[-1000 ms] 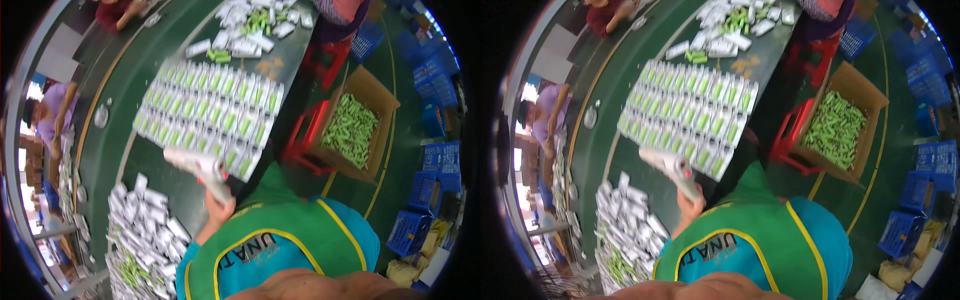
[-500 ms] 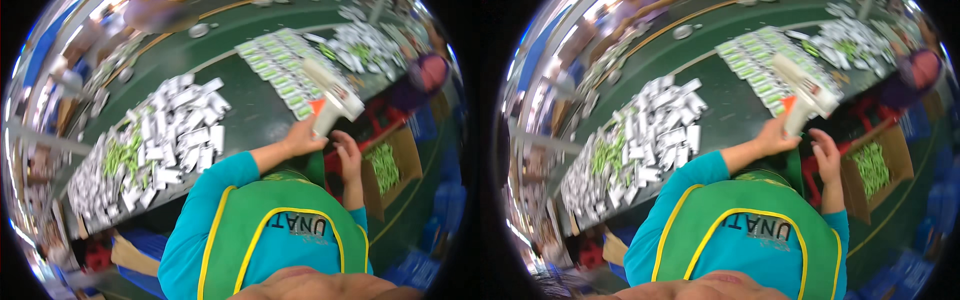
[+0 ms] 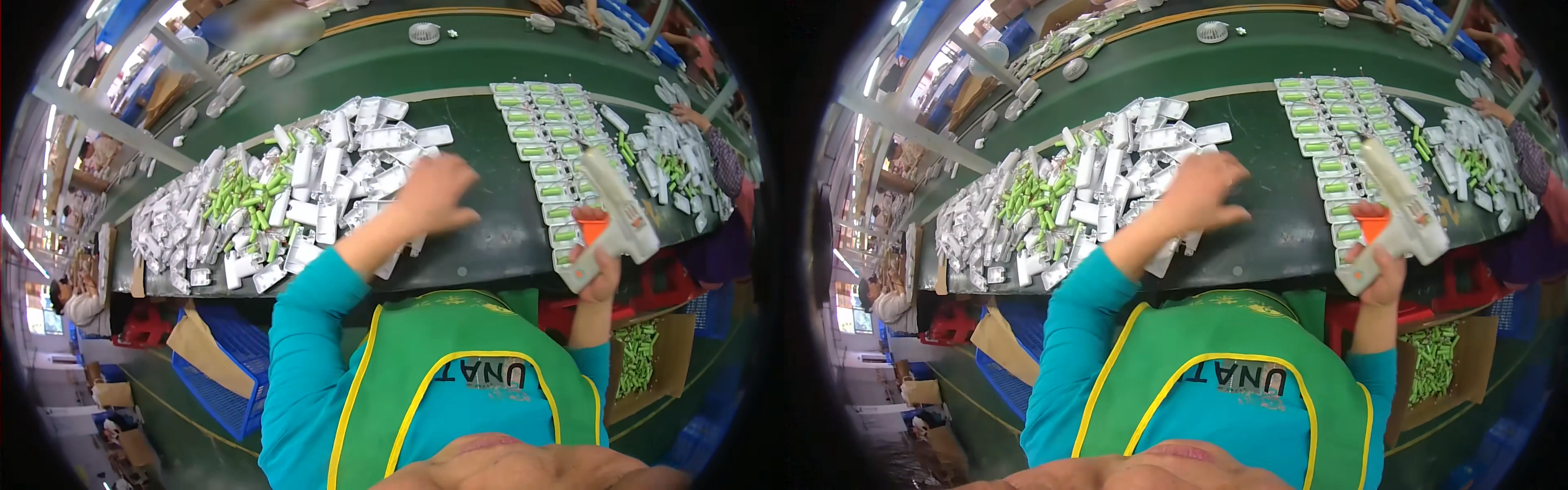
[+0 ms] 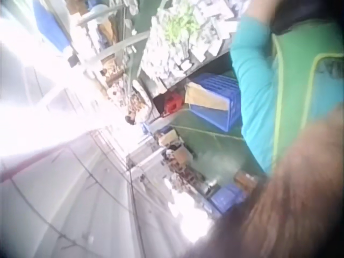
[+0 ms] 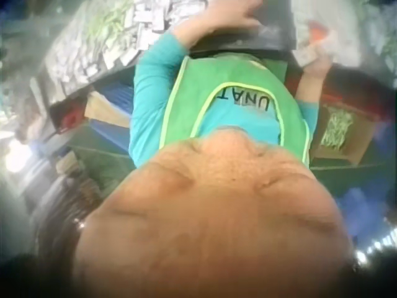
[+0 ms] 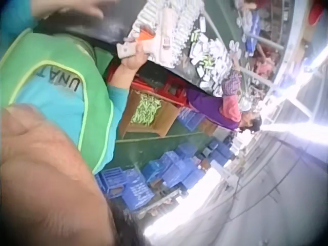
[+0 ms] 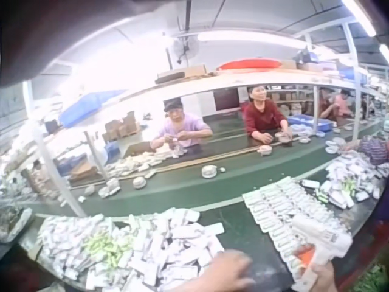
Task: Manually assembling electronic components by applying hot glue to plastic housings and inserting batteries.
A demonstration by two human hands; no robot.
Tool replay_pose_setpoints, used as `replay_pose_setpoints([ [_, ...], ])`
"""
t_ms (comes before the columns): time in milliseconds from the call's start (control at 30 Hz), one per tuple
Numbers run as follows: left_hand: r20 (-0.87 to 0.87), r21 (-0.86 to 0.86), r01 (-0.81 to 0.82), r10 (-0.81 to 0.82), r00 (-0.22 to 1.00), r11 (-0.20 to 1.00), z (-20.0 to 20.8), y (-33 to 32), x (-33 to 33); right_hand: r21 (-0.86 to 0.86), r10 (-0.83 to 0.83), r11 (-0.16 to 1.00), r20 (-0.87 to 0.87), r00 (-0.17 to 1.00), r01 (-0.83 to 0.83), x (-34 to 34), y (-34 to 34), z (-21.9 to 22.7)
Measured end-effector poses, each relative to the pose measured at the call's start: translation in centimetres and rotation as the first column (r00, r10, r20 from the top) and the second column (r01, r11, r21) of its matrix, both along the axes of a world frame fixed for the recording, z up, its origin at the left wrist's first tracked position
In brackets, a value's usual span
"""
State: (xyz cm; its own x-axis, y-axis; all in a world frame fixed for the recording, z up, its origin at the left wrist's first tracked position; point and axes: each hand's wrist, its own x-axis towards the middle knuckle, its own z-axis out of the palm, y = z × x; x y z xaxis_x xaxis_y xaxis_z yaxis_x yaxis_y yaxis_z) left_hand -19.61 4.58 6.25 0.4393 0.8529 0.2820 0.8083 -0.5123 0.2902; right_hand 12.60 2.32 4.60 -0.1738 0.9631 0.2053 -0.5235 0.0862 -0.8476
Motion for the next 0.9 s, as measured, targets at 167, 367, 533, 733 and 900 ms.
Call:
replay_pose_setpoints([
  [167,-0.085,0.057,-0.445,0.448,0.890,0.894,-2.3,3.2,-10.2,-0.031,0.009,0.999,-0.063,0.998,-0.010,3.8,1.4,1.3],
  [367,-0.124,-0.101,-0.306,0.294,0.948,0.947,-2.6,4.8,-6.8,-0.055,0.025,0.998,-0.068,0.997,-0.028,3.2,1.5,1.7],
  [533,0.201,-0.228,0.035,0.012,0.980,0.973,-3.2,5.5,-3.1,-0.117,0.020,0.993,-0.065,0.998,-0.027,1.9,1.3,1.7],
  [733,0.104,-0.103,-0.090,0.101,0.989,0.991,-2.4,8.8,-5.3,-0.104,0.087,0.990,-0.074,0.993,-0.094,2.5,1.2,0.9],
  [900,-0.079,-0.387,-0.328,0.324,0.943,0.862,-3.9,11.8,-7.4,-0.120,0.074,0.989,-0.106,0.992,-0.087,2.1,1.2,0.3],
])
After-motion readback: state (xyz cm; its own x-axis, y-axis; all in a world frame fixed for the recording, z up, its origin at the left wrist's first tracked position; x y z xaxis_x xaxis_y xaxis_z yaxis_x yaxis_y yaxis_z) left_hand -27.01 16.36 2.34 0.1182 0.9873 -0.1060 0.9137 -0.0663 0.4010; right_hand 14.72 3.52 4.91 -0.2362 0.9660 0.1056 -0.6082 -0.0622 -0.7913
